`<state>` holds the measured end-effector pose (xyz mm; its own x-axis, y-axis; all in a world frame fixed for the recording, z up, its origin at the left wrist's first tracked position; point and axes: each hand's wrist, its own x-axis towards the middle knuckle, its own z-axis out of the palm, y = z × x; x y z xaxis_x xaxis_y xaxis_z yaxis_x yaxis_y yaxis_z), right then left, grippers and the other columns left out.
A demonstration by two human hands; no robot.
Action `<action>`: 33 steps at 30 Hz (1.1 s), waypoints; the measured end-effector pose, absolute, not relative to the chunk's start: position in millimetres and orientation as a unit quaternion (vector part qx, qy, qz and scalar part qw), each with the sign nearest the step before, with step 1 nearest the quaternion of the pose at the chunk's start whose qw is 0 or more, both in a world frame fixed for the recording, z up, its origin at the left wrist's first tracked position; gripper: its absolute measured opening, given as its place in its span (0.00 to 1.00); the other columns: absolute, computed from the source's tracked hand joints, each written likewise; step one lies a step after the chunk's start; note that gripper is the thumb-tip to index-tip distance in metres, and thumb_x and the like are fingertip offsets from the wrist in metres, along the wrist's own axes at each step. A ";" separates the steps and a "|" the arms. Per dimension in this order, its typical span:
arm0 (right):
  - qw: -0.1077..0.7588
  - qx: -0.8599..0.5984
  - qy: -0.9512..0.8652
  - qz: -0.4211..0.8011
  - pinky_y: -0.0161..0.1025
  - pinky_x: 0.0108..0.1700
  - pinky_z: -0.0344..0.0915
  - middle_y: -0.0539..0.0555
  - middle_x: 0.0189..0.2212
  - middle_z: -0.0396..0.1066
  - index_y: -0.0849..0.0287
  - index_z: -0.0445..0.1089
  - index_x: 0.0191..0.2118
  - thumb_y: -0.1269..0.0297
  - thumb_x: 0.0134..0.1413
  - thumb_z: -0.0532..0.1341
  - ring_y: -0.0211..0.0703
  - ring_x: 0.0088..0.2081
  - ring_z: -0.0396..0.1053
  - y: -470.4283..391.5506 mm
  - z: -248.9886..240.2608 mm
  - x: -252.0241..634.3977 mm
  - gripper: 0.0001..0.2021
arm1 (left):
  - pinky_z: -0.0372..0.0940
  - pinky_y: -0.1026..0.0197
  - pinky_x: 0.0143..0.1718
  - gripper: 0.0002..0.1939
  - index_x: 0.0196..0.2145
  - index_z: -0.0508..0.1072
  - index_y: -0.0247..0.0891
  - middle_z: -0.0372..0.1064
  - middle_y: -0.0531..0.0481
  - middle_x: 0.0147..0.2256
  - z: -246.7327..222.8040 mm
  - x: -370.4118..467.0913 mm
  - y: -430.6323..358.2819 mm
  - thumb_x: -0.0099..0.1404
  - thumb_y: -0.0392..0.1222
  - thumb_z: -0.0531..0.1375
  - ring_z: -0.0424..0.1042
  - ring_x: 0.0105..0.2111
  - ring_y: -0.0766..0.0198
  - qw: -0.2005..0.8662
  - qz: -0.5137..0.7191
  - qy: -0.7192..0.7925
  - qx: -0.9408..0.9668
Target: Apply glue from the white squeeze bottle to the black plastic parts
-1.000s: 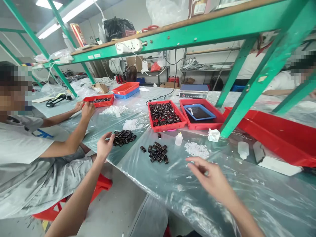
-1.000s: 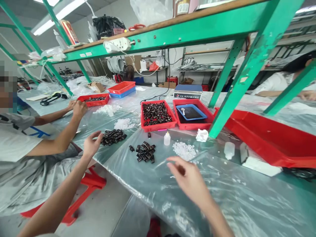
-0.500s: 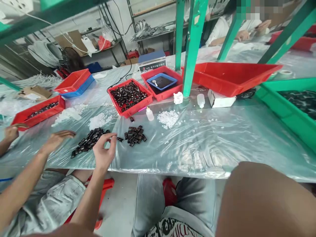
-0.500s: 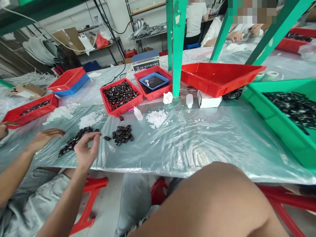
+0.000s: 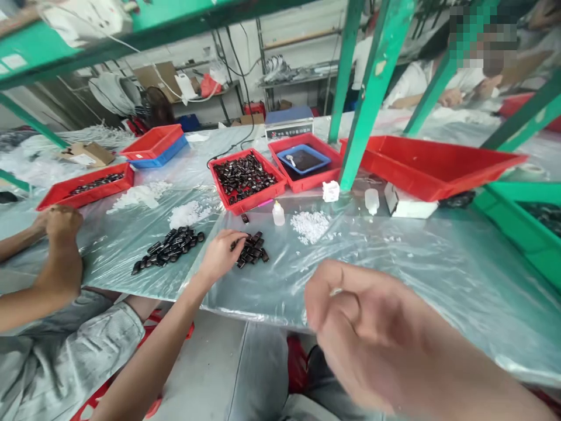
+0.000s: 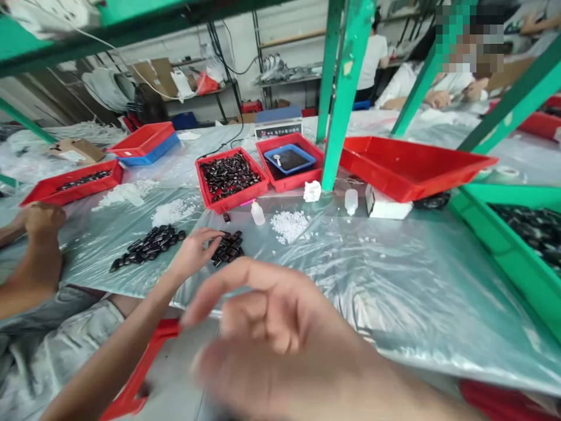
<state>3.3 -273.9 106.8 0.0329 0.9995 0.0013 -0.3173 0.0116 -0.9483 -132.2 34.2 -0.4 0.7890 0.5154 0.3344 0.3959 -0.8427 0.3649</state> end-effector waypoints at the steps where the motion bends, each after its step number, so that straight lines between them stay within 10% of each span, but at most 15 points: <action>1: 0.579 -0.427 -0.401 0.567 0.31 0.17 0.51 0.43 0.17 0.57 0.53 0.73 0.42 0.46 0.58 0.67 0.33 0.16 0.53 -256.1 112.7 13.9 0.16 | 0.68 0.53 0.51 0.16 0.44 0.81 0.38 0.79 0.42 0.44 0.5 -125.3 35.6 0.72 0.44 0.54 0.75 0.46 0.52 0.123 0.178 0.242 0.946; 9: 0.623 -0.555 -0.362 0.415 0.33 0.20 0.49 0.39 0.14 0.51 0.57 0.70 0.33 0.51 0.53 0.68 0.31 0.16 0.48 -160.6 67.3 71.2 0.14 | 0.66 0.50 0.52 0.13 0.42 0.81 0.37 0.79 0.37 0.43 13.6 -76.6 21.7 0.64 0.46 0.64 0.76 0.48 0.45 -0.021 -0.004 0.259 0.966; 19: 0.579 -0.602 -0.410 0.366 0.35 0.22 0.47 0.41 0.15 0.55 0.56 0.70 0.30 0.48 0.53 0.66 0.34 0.17 0.51 -143.8 28.5 88.8 0.15 | 0.68 0.52 0.47 0.16 0.39 0.82 0.34 0.79 0.35 0.37 9.4 -65.8 30.2 0.67 0.35 0.53 0.78 0.42 0.47 -0.053 -0.013 0.269 0.962; 33: 0.550 -0.601 -0.486 0.318 0.34 0.25 0.52 0.44 0.17 0.57 0.58 0.73 0.30 0.54 0.58 0.64 0.35 0.21 0.55 -140.2 11.4 83.7 0.13 | 0.68 0.59 0.37 0.14 0.40 0.83 0.41 0.80 0.45 0.32 8.6 -72.2 35.6 0.67 0.38 0.57 0.78 0.33 0.55 0.115 0.080 0.252 0.957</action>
<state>83.7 -140.2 11.4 0.3262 0.9329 0.1526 0.2343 0.0766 -0.9691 -72.2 35.6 8.6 0.8599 0.5014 0.0954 0.4645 -0.8462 0.2612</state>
